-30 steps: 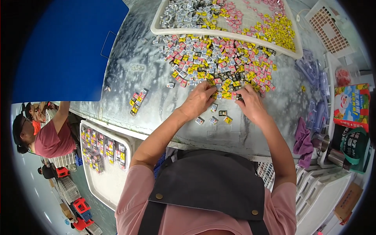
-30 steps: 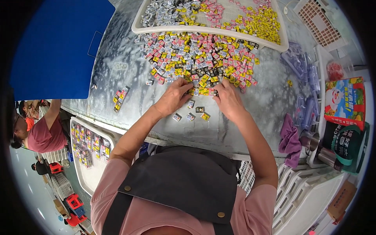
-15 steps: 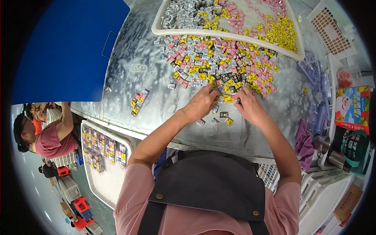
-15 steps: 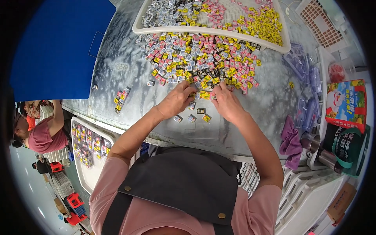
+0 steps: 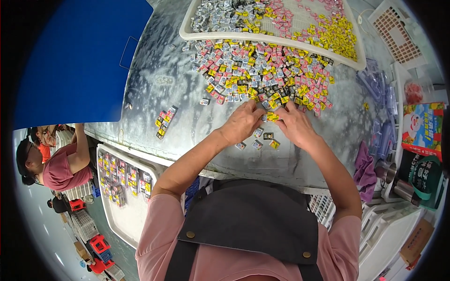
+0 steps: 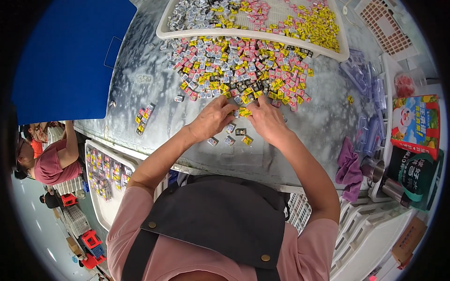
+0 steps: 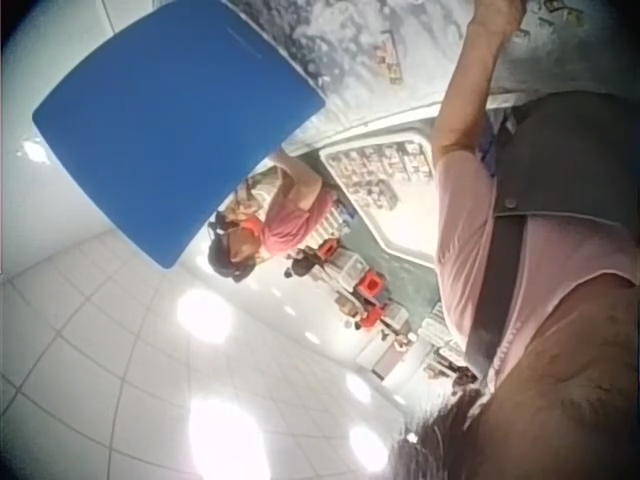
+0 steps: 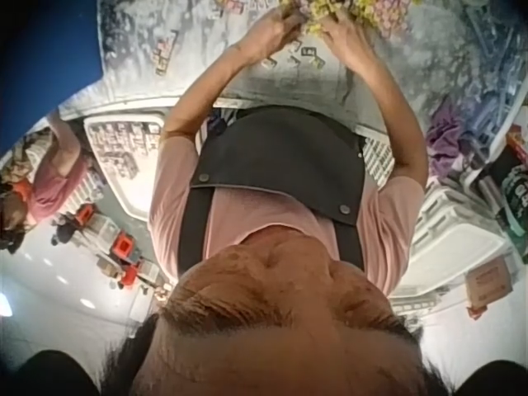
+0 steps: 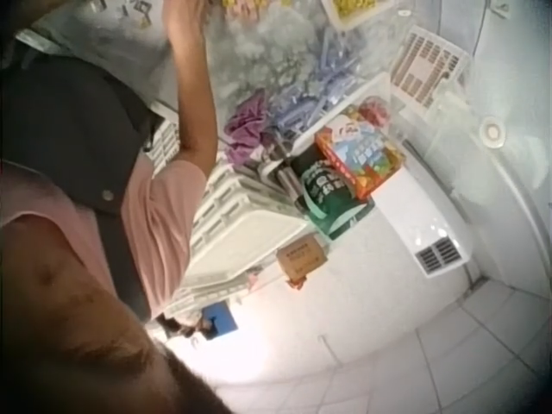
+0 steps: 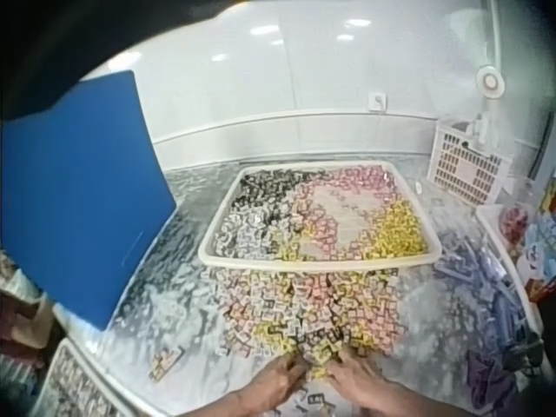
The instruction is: Sort and package small colorful toy components into plastic sleeves and bundle them with rubber bands.
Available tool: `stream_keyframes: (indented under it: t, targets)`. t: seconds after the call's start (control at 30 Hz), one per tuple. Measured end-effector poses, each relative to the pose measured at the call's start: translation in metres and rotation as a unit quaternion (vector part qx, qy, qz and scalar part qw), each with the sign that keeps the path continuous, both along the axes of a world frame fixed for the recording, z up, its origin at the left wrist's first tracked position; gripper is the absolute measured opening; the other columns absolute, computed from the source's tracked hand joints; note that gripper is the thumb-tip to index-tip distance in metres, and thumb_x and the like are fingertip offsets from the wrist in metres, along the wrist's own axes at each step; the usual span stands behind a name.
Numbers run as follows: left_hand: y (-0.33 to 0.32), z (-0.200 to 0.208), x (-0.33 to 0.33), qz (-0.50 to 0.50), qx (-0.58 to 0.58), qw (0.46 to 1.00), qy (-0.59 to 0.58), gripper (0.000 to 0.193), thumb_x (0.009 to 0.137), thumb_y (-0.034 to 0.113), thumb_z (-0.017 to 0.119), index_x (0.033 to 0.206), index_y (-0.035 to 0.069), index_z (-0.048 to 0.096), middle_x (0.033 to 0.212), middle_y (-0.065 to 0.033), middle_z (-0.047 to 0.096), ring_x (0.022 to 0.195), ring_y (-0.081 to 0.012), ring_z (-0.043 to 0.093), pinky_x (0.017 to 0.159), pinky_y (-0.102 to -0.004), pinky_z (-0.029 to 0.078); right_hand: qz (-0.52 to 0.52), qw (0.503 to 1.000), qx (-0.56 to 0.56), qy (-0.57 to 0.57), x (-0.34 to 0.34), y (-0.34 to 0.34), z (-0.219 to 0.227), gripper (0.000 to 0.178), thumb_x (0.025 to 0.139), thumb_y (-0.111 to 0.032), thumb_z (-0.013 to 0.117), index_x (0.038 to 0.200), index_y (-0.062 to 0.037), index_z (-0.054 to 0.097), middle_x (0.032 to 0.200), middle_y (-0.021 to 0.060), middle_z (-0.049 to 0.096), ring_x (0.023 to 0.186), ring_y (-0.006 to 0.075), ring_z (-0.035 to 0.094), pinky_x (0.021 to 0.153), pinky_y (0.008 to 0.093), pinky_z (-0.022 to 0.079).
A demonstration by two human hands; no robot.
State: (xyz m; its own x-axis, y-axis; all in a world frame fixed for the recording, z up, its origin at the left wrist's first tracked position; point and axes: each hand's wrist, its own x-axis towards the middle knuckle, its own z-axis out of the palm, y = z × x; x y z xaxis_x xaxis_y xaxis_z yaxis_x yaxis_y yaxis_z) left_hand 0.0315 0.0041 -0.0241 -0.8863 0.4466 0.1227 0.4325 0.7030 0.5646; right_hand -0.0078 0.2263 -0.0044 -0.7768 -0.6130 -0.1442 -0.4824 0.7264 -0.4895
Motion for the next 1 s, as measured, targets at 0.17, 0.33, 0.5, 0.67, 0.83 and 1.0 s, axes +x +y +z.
stream_keyframes:
  t: [0.17, 0.33, 0.5, 0.67, 0.83, 1.0]
  targets:
    - [0.004, 0.004, 0.001, 0.015, -0.008, 1.0, 0.012, 0.036, 0.08, 0.004, 0.075, 0.115, 0.002, 0.064, 0.1, -0.0164, 0.055, 0.094, -0.0348, 0.059, 0.083, -0.0424, 0.051, 0.0, 0.998, 0.041, 0.05, 0.002, -0.003, -0.011, 0.03, 0.088, -0.011, 0.07, 0.115, -0.008, 0.059, 0.114, 0.018, 0.052, 0.088, 0.0399, 0.066, 0.072, 0.0505, 0.054]
    - [-0.001, 0.003, -0.003, 0.005, 0.011, 1.0, 0.008, 0.035, 0.081, 0.004, 0.075, 0.115, 0.001, 0.065, 0.1, -0.017, 0.055, 0.093, -0.035, 0.059, 0.081, -0.0432, 0.051, -0.001, 1.0, -0.004, 0.031, -0.004, -0.002, -0.004, 0.028, 0.086, -0.015, 0.072, 0.11, -0.0063, 0.061, 0.108, 0.0171, 0.055, 0.083, 0.0385, 0.066, 0.07, 0.0499, 0.054]
    - [0.0, 0.026, 0.005, 0.011, 0.013, 1.0, 0.005, 0.034, 0.083, 0.003, 0.074, 0.115, 0.0, 0.065, 0.101, -0.0174, 0.056, 0.093, -0.0352, 0.059, 0.08, -0.043, 0.051, -0.017, 0.999, -0.042, -0.001, 0.0, 0.001, 0.016, 0.025, 0.086, -0.015, 0.073, 0.106, -0.005, 0.062, 0.102, 0.0154, 0.056, 0.08, 0.0363, 0.067, 0.069, 0.0489, 0.054]
    - [0.005, 0.054, 0.05, 0.016, 0.027, 0.999, -0.021, 0.034, 0.083, 0.002, 0.073, 0.116, -0.001, 0.065, 0.101, -0.0175, 0.057, 0.092, -0.0356, 0.06, 0.08, -0.0421, 0.051, 0.017, 0.996, -0.085, -0.036, 0.04, 0.015, 0.042, 0.025, 0.085, -0.013, 0.073, 0.106, -0.0065, 0.062, 0.101, 0.0138, 0.056, 0.081, 0.0342, 0.067, 0.07, 0.048, 0.054]
    - [0.015, 0.037, 0.105, 0.001, 0.051, 0.997, -0.066, 0.033, 0.082, 0.004, 0.073, 0.115, 0.001, 0.066, 0.097, -0.0164, 0.056, 0.088, -0.0351, 0.062, 0.078, -0.042, 0.053, 0.06, 0.994, -0.081, -0.048, 0.089, 0.028, 0.026, 0.023, 0.083, -0.011, 0.071, 0.102, -0.0047, 0.058, 0.101, 0.0173, 0.055, 0.081, 0.0362, 0.067, 0.07, 0.0473, 0.055]
    - [0.02, 0.013, 0.122, -0.019, 0.009, 1.0, -0.013, 0.036, 0.081, 0.005, 0.074, 0.115, 0.001, 0.066, 0.096, -0.0159, 0.055, 0.087, -0.0348, 0.062, 0.078, -0.0423, 0.053, 0.089, 0.996, -0.021, -0.018, 0.105, 0.027, 0.005, 0.022, 0.085, -0.011, 0.07, 0.103, -0.0043, 0.059, 0.1, 0.016, 0.054, 0.085, 0.035, 0.066, 0.071, 0.0471, 0.054]
